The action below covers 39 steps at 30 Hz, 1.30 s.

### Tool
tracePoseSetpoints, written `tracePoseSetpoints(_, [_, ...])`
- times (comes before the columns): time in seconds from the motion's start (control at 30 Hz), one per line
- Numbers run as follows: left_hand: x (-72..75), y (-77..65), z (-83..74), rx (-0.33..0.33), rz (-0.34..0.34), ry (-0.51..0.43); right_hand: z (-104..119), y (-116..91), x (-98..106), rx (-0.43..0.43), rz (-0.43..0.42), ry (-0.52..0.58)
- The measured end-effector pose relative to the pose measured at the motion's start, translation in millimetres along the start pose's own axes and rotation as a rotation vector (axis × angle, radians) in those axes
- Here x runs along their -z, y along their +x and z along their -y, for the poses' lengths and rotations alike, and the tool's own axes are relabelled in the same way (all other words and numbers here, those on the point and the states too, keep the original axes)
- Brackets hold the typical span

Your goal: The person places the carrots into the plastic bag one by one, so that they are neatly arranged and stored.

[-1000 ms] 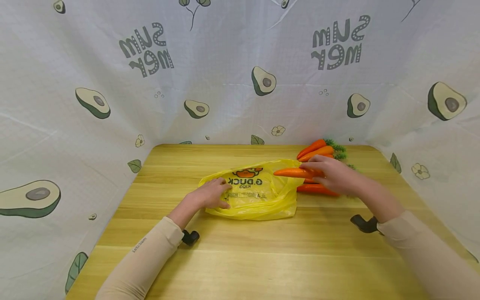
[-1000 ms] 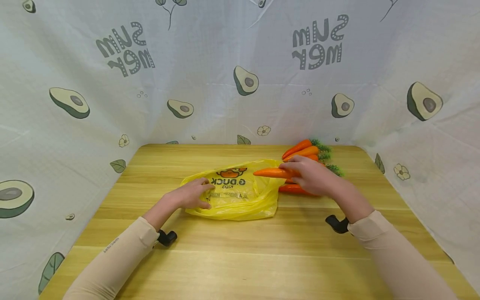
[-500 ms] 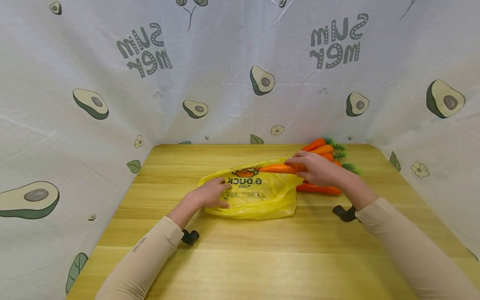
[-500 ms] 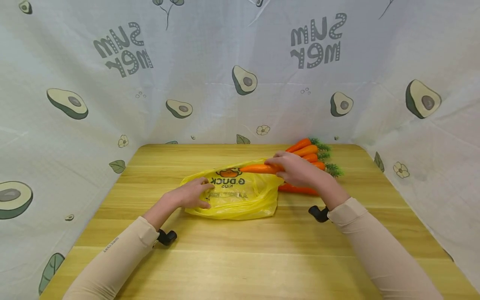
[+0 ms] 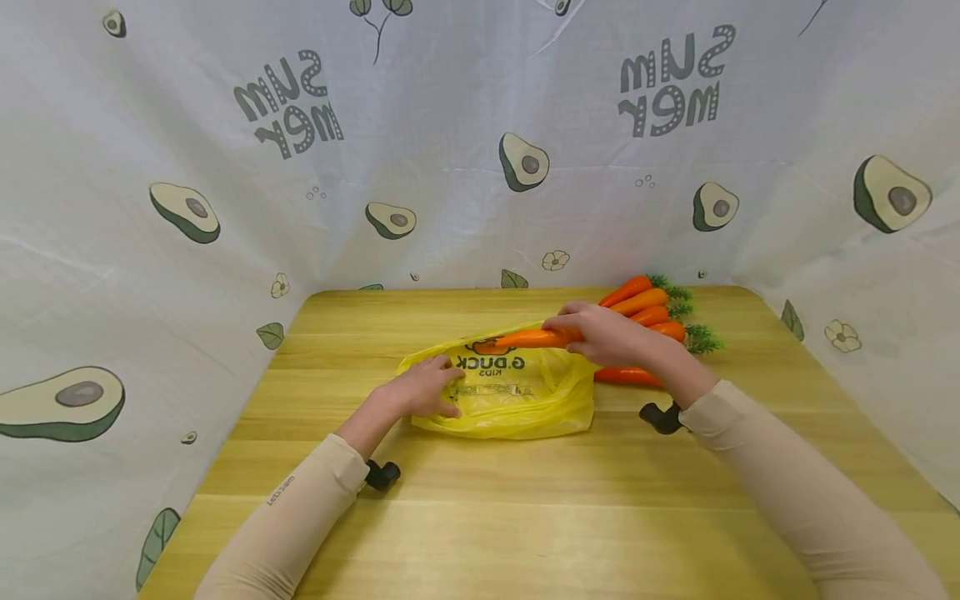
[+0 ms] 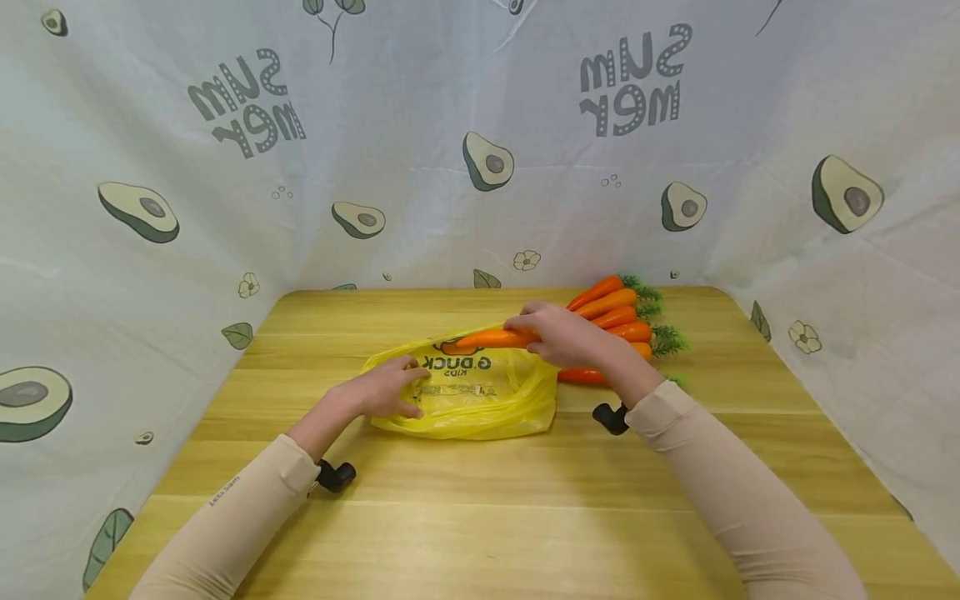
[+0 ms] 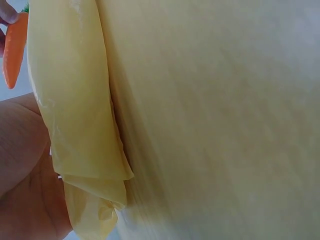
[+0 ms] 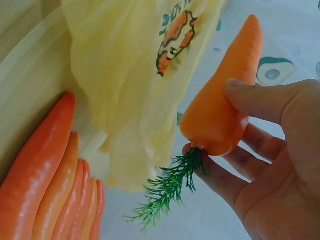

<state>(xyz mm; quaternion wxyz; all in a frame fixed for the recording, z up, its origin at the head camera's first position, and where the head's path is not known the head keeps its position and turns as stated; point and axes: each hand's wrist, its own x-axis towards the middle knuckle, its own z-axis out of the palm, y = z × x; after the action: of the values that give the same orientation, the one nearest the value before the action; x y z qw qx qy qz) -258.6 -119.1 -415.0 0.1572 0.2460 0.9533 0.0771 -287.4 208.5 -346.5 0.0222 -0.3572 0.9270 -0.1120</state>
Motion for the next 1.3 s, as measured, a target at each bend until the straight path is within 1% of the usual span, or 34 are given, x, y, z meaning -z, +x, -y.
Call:
tracePoseSetpoints(0.23, [-0.8,0.5,-0.6,0.012,0.003,-0.011,5.0,15.7,-7.7,0.043,0.006,0.001])
tracePoseSetpoints(0.43, [-2.7,2.4,0.9,0.006,0.000,-0.012,6.0,29.2,-14.6,0.056,0.041,-0.011])
tracePoseSetpoints(0.6, [-3.0,5.3,0.4,-0.014,-0.001,0.005,7.4,37.6,-20.9,0.048,0.070,-0.034])
tracePoseSetpoints(0.8, [-3.8,5.3,1.2,0.009,0.008,0.019,10.8,51.8,-34.0,0.019,0.119,-0.032])
tracePoseSetpoints(1.0, [-4.5,4.9,2.2,0.005,0.007,0.018,5.7,59.3,-44.3,-0.005,0.121,-0.016])
tracePoseSetpoints(1.3, [-4.8,4.8,1.8,0.002,0.005,0.026,-2.8,64.5,-52.5,-0.037,0.108,-0.020])
